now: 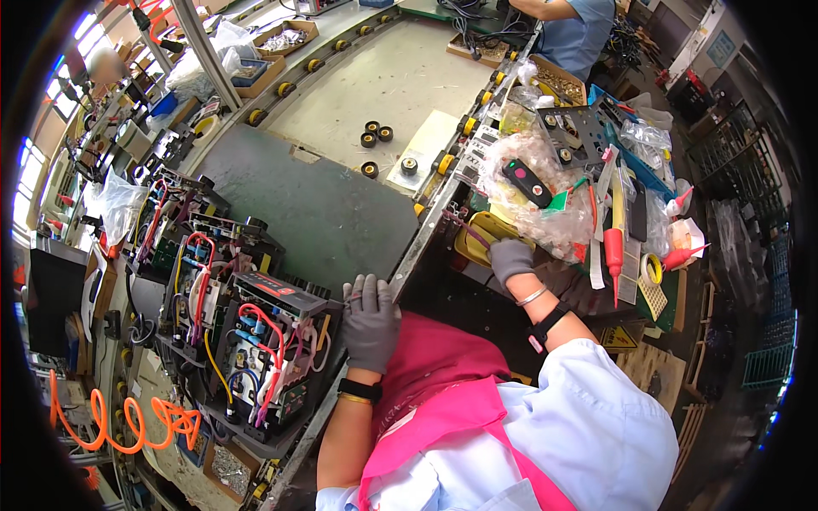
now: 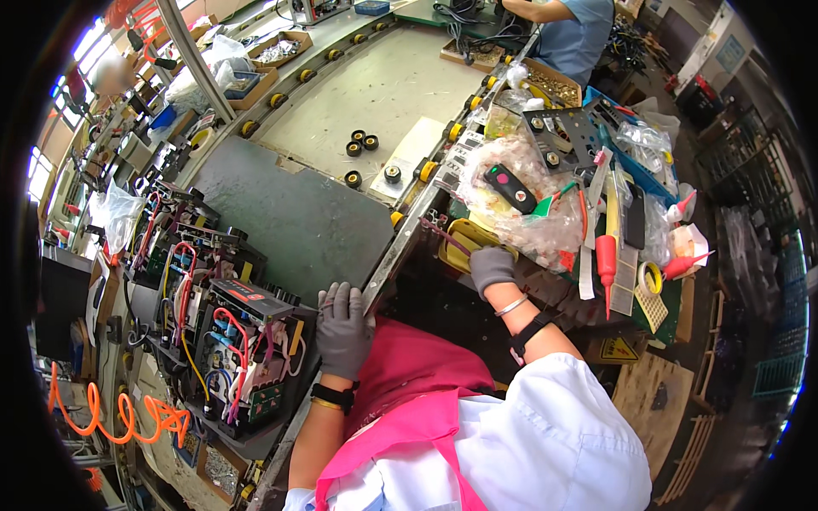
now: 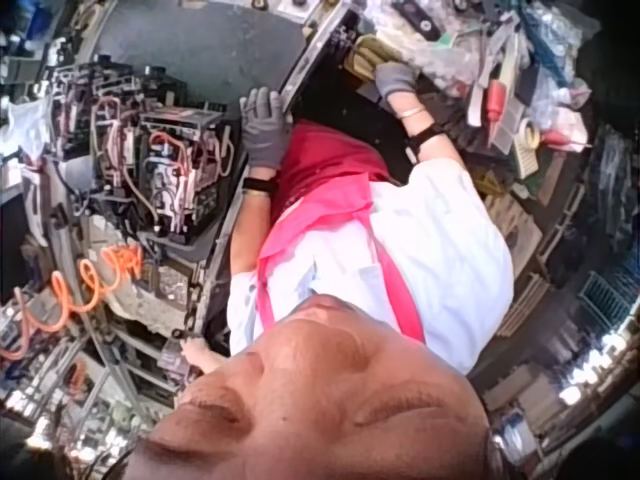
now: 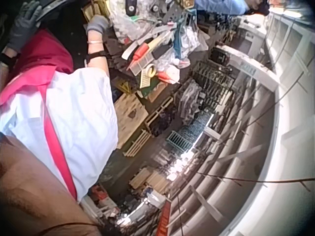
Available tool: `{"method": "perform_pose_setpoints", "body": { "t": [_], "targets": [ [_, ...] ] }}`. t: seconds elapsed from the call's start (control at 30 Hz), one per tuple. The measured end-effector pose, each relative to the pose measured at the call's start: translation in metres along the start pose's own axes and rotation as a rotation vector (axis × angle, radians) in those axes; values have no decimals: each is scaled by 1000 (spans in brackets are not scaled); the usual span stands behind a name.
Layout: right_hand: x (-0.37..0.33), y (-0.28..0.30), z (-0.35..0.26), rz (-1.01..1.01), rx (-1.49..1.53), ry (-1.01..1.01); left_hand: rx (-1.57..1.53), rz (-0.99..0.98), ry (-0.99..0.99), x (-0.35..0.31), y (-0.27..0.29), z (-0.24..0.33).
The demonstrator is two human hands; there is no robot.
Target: Assemble internal components and wiring into a power supply unit on a factory assembly line.
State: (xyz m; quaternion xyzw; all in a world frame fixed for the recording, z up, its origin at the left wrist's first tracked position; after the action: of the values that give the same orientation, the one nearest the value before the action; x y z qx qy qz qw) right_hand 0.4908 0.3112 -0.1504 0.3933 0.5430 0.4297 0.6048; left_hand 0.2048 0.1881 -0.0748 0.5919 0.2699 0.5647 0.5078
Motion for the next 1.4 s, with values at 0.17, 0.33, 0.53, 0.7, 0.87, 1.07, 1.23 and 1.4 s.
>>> {"method": "perform_pose_setpoints", "body": {
  "t": [0.17,0.33,0.53,0.7,0.87,1.07,1.23,1.4],
  "targets": [
    [14,-3,-8,-151,-54,-23,3,9,-2,-1,-1,-1],
    [7,2,-9,-132,-78,87,32,0,12,-2,-5,-1],
    [-36,69,-26,-10,-25,162,30,-7,21,-3,-4,-2],
    [-72,149,-95,113,430,590,-136,-13,82,-5,20,2],
    [-68,172,-198,165,808,966,-360,-9,67,-46,97,15],
    [-48,155,-292,-111,995,1112,-30,327,86,-118,217,7],
    [-55,111,-311,-515,1267,1013,349,660,568,-158,251,-29],
    [-58,89,-306,-611,1455,947,65,408,599,-145,238,-71]
  ]
}}
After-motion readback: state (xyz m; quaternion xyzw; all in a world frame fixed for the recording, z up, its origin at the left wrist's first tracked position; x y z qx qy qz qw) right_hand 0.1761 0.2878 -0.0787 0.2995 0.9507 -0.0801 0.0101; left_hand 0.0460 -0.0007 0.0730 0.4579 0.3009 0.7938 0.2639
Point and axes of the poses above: each hand's wrist, its own x-axis towards the middle knuckle, its own y-axis out of the back of the hand, z = x × y, the point moved 6 cm from there along x, towards the middle knuckle, and after that the axes turned 4 degrees about -z, right-handed, at the moved point
